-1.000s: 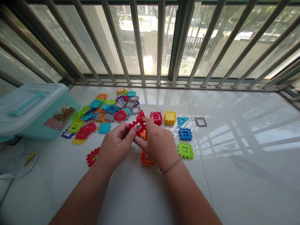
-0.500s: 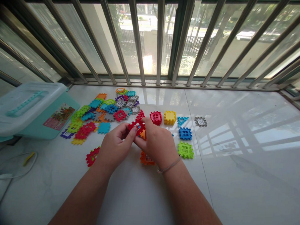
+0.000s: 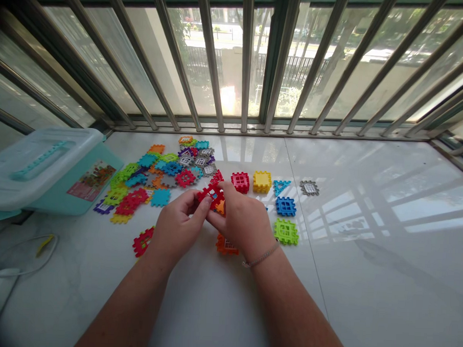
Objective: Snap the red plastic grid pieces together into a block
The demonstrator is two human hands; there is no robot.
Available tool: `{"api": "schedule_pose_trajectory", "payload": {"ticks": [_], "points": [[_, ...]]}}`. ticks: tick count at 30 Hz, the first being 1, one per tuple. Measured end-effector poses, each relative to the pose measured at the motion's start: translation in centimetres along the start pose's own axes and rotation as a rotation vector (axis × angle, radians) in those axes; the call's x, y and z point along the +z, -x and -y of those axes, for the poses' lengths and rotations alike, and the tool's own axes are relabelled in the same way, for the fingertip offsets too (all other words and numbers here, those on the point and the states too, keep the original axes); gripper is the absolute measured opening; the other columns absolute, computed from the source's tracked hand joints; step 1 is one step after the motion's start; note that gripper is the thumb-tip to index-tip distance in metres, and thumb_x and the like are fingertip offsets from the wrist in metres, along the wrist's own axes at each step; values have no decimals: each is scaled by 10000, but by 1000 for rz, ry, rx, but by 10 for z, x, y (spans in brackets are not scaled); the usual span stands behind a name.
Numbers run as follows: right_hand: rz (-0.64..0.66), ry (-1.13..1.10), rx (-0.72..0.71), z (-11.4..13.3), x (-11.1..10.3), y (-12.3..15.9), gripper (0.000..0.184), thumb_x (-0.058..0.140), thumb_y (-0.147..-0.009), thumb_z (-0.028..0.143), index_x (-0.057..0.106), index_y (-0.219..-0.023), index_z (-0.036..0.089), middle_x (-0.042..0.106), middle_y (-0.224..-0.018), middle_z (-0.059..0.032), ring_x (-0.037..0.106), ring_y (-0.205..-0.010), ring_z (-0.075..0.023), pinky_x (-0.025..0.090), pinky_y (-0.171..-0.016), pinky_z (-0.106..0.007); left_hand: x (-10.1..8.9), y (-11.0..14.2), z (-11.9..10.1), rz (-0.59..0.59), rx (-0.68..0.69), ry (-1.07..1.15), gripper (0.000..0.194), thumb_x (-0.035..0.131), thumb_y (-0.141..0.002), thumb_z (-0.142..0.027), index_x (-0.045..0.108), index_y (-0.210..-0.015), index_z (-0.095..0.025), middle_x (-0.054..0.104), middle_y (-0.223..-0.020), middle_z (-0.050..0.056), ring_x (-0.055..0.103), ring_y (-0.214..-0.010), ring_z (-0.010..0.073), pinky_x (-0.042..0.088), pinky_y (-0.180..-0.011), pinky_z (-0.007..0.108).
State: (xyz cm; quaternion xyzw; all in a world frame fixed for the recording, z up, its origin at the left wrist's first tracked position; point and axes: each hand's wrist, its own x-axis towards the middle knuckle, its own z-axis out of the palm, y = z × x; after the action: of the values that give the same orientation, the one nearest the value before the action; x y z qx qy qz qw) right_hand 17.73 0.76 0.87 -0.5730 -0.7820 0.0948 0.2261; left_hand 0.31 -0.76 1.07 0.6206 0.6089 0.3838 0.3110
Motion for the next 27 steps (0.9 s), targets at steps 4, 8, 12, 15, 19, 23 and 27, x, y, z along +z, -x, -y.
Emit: {"api": "schedule_pose_trajectory", "payload": {"ticks": [4,8,12,15,19,23,27], "points": [[5,7,-2,1,0,0,569,689,-1028,545,656,-1470,188,859,-936,-72,823,-801,-320,438,-648,-344,0,0,-1,-1,-1,7,289,642,-1064,-476,688,-899,-243,763,-806,-1,685,-727,189,467,-685,304],[5,7,-1,0,0,0,565,693,-1027,541,653,-1468,190,856,-931,-63,820,-792,-310,428,-644,-339,0,0,-1,-1,0,3,288,642,-1063,-468,682,-891,-240,755,-795,-5,666,-705,179,459,-674,299],[17,6,2,0,0,0,568,686,-1032,544,646,-1472,186,857,-935,-71,815,-790,-296,430,-648,-330,0,0,-1,-2,4,-10,292,639,-1064,-474,697,-907,-235,765,-811,-3,684,-725,183,467,-692,299],[22,7,4,0,0,0,572,679,-1032,541,642,-1477,183,857,-944,-77,813,-794,-300,435,-652,-332,-1,0,-2,-3,5,-14,290,640,-1064,-471,698,-907,-233,766,-810,-6,690,-729,182,467,-691,296],[30,7,8,0,-1,0,576,675,-1034,543,638,-1484,186,855,-941,-78,812,-797,-304,426,-656,-327,0,0,-2,0,3,-10,282,642,-1061,-460,692,-899,-234,766,-806,-10,692,-728,178,467,-689,294],[35,10,9,1,-1,0,570,673,-1038,540,635,-1483,186,852,-932,-77,810,-795,-304,406,-653,-323,0,0,-1,1,1,-11,275,640,-1058,-451,688,-896,-233,764,-810,-9,697,-735,179,475,-699,298],[41,6,12,1,-1,-1,568,675,-1036,541,628,-1478,187,851,-938,-73,809,-795,-300,389,-655,-322,0,-1,0,-3,6,-16,277,637,-1057,-446,681,-885,-233,754,-793,-12,687,-718,174,470,-692,298]]}}
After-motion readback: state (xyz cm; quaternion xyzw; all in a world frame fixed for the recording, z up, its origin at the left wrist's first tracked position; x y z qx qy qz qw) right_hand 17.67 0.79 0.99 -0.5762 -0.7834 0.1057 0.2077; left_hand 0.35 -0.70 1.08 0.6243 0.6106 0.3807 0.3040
